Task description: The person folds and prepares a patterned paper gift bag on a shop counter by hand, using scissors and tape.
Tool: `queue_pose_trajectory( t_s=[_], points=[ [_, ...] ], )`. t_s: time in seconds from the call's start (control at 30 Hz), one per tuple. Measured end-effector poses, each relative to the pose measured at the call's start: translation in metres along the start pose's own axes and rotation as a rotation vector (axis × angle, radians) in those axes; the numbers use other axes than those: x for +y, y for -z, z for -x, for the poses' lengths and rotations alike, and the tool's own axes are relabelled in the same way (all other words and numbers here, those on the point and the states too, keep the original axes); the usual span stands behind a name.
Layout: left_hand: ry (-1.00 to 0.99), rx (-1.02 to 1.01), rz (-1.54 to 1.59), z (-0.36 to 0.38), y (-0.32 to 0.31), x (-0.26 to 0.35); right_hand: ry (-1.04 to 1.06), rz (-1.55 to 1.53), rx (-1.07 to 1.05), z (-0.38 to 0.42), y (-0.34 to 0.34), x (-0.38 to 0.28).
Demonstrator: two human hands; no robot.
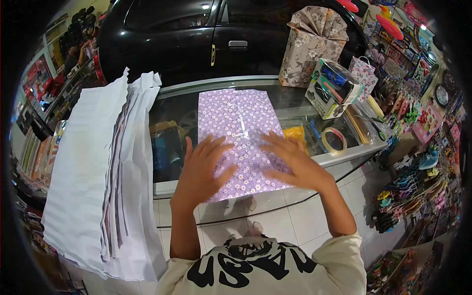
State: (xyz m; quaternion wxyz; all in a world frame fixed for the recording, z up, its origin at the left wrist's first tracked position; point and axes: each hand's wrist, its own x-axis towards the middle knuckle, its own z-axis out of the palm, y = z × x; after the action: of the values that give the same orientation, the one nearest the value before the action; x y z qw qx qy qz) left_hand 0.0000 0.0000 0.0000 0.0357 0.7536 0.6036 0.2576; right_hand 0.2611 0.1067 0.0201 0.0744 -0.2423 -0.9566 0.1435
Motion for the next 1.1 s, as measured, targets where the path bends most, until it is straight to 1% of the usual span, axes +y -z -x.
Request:
queue_pose_trajectory(
  t_s=[0.07,0.1,0.17,0.23,0.3,0.33,0.43,0.53,0.63,0.67,0.77,0.83,0.9,0.93,1.03,1.07,1.1],
  points=[
    [-0.02,-0.09,-0.016,0.007,0.002,0.01,-0.021,0.089,-0.049,0.016,-0.001,-0.007],
    [-0.036,-0.121,-0.029,0.022,0.007,0.015,-0.036,0.104,-0.056,0.024,-0.005,-0.018],
    [-0.067,-0.172,-0.036,0.027,-0.003,0.014,-0.073,0.149,-0.084,0.028,-0.012,-0.012],
    [-0.089,-0.189,-0.044,0.017,-0.003,0.006,-0.034,0.158,-0.03,0.02,-0.013,0.002],
    [-0.11,-0.194,-0.021,0.006,-0.002,-0.002,0.041,0.13,0.023,0.013,-0.01,0.019],
    [-0.109,-0.192,-0.009,0.003,0.0,-0.005,0.022,0.104,-0.004,0.015,-0.003,0.021],
    [-0.175,-0.143,0.04,0.016,0.003,-0.015,0.029,-0.001,0.009,0.024,0.003,0.024],
    [-0.148,-0.149,-0.073,0.031,0.011,0.002,0.126,0.003,0.009,0.034,0.001,0.042],
    [-0.147,-0.162,-0.239,0.038,0.006,0.001,0.154,0.068,-0.021,0.041,0.005,0.047],
    [-0.15,-0.106,-0.217,0.039,0.003,0.003,0.172,0.077,-0.016,0.041,0.006,0.05],
    [-0.17,-0.086,-0.293,0.04,-0.002,0.001,0.224,0.086,0.001,0.039,0.005,0.057],
    [-0.132,-0.128,-0.251,0.039,0.002,0.006,0.244,0.072,0.008,0.038,0.004,0.06],
    [-0.121,-0.167,-0.216,0.036,0.005,0.002,0.3,0.052,0.085,0.035,0.006,0.064],
    [-0.194,-0.09,-0.133,0.032,0.011,-0.001,0.329,0.044,0.124,0.033,0.006,0.067],
    [0.287,0.034,0.181,0.019,0.009,0.0,-0.042,-0.252,0.053,0.014,0.007,0.067],
    [0.415,0.177,0.241,0.013,0.001,-0.008,-0.109,-0.341,0.11,0.008,0.007,0.065],
    [0.48,0.219,0.321,0.011,-0.002,-0.008,-0.177,-0.431,0.17,0.0,0.005,0.063]
  ],
)
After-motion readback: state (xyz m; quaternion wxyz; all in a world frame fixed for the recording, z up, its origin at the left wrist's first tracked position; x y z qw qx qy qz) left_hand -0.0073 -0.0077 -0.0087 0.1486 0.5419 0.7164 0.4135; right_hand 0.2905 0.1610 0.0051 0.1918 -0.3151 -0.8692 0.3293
